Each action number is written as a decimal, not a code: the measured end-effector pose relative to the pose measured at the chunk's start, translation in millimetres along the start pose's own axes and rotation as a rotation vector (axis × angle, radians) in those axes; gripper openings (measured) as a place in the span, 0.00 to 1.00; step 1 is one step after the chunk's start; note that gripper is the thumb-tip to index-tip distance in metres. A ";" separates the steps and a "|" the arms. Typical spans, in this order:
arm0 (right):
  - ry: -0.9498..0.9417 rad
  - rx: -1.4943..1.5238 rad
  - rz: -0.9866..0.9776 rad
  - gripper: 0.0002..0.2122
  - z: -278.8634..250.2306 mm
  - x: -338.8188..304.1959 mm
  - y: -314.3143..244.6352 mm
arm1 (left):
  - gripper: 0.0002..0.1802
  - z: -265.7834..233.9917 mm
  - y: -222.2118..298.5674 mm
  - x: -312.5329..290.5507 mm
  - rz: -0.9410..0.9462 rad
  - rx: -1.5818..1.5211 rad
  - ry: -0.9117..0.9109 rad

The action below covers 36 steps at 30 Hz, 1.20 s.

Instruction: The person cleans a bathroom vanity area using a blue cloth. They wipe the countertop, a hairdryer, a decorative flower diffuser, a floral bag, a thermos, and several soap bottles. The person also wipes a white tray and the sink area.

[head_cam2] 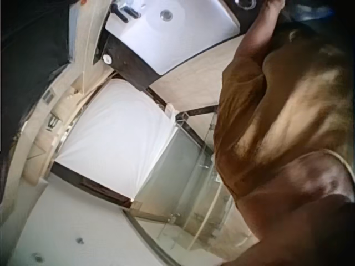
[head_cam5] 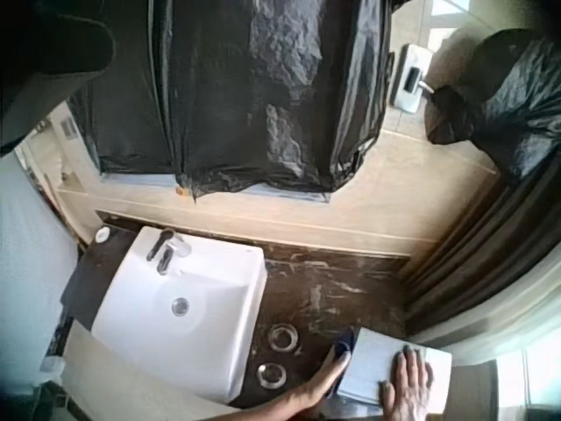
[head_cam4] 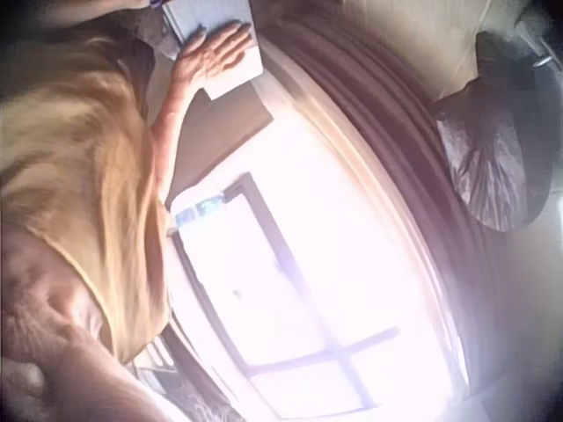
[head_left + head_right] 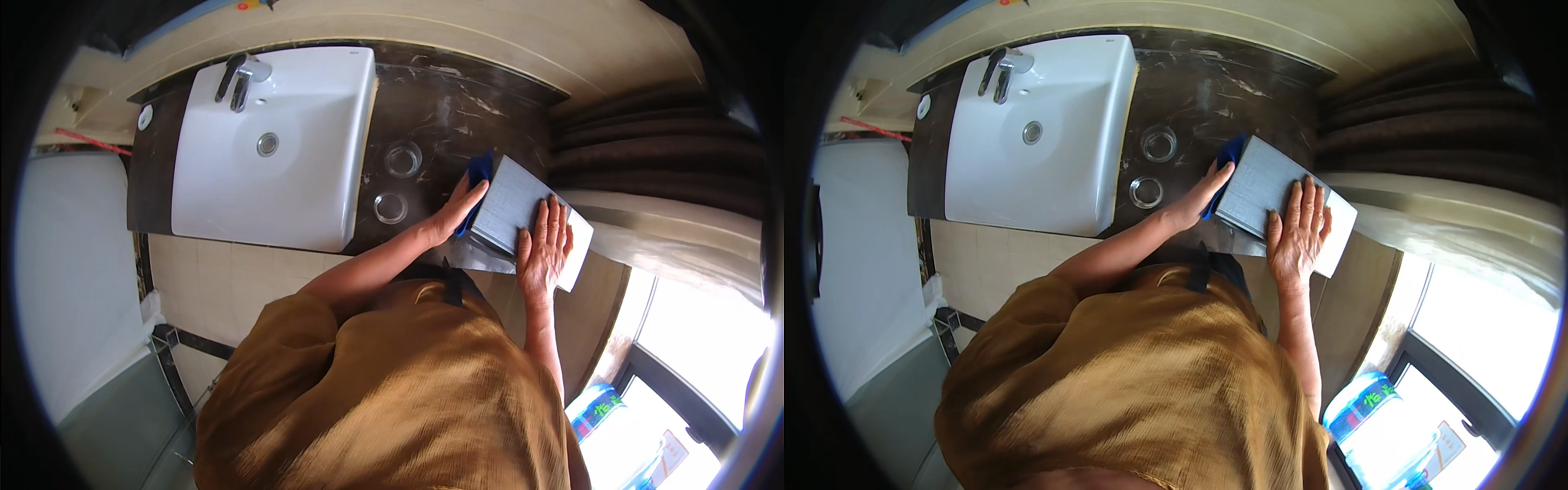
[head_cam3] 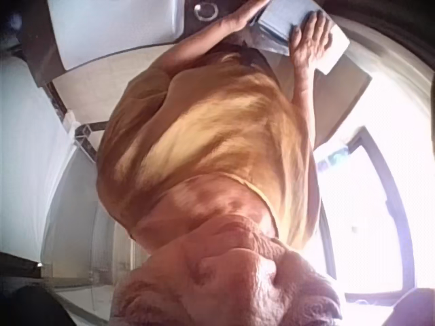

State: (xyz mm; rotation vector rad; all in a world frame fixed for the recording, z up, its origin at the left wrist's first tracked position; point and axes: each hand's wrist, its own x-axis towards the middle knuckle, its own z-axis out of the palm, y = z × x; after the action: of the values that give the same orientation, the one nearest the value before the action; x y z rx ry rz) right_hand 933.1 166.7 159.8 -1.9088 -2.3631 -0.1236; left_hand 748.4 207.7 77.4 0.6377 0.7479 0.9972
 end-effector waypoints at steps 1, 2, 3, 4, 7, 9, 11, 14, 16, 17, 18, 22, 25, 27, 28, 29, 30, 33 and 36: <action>-0.002 -0.010 0.000 0.28 0.6 0.7 0.3 | 0.46 2.9 6.3 5.1 0.032 0.067 0.001; 0.010 -0.023 0.004 0.28 2.5 0.7 -0.8 | 0.46 5.8 13.0 10.6 0.065 0.134 0.001; 0.009 -0.028 0.025 0.28 3.0 2.4 -1.7 | 0.46 9.5 22.0 16.6 0.049 0.159 -0.005; 0.006 -0.033 0.044 0.28 3.4 3.6 -2.5 | 0.46 14.5 31.8 20.2 0.033 0.177 -0.008; 0.016 -0.019 0.075 0.28 5.3 5.8 -4.1 | 0.40 12.4 35.2 27.6 0.192 0.377 -0.068; 0.019 0.005 0.082 0.28 3.6 3.5 -4.9 | 0.37 12.0 25.2 26.7 0.420 0.613 -0.054; 0.027 0.055 0.093 0.28 1.8 6.0 -5.5 | 0.37 18.6 29.9 17.4 0.493 0.952 -0.051; 0.104 0.184 0.117 0.25 2.1 9.2 -1.5 | 0.35 41.0 46.2 0.4 0.588 1.298 -0.020; 0.126 0.279 0.130 0.23 0.7 9.7 2.4 | 0.35 46.2 50.1 -5.4 0.627 1.556 -0.017; 0.166 0.344 0.134 0.22 0.9 9.4 4.9 | 0.33 46.9 49.2 -6.0 0.679 1.526 -0.008; 0.174 0.403 0.139 0.21 1.4 9.3 7.1 | 0.32 51.2 50.7 -8.3 0.692 1.593 -0.023; 0.238 0.623 0.144 0.19 8.6 13.6 18.0 | 0.29 79.8 31.1 -19.7 0.729 1.718 -0.089; 0.295 0.755 0.107 0.19 -13.9 24.5 20.1 | 0.36 100.8 12.8 -17.8 0.669 1.594 -0.238; 0.341 0.835 0.061 0.18 -26.7 28.9 30.1 | 0.44 111.9 21.8 -9.3 0.573 1.497 -0.358; 0.304 0.851 0.031 0.17 -28.8 29.1 33.7 | 0.46 118.3 36.2 -8.5 0.497 1.444 -0.423; 0.266 0.866 0.000 0.17 -31.0 29.1 36.3 | 0.44 115.2 30.6 -2.7 0.562 1.166 -0.377; 0.233 0.878 -0.026 0.16 -34.0 29.0 38.9 | 0.43 113.3 27.6 2.6 0.619 0.887 -0.337; 0.060 0.741 -0.152 0.25 -17.3 17.3 51.4 | 0.25 102.7 31.4 -5.2 0.682 0.975 -0.077; 0.053 0.362 -0.297 0.25 -16.8 9.0 55.1 | 0.24 108.8 27.3 -17.2 0.725 1.162 0.228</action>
State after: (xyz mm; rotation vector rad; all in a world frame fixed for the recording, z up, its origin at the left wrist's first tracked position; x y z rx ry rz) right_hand 985.6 184.9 177.6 -1.3739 -2.4154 0.2145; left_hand 815.5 188.8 167.1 1.9192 1.3464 1.2436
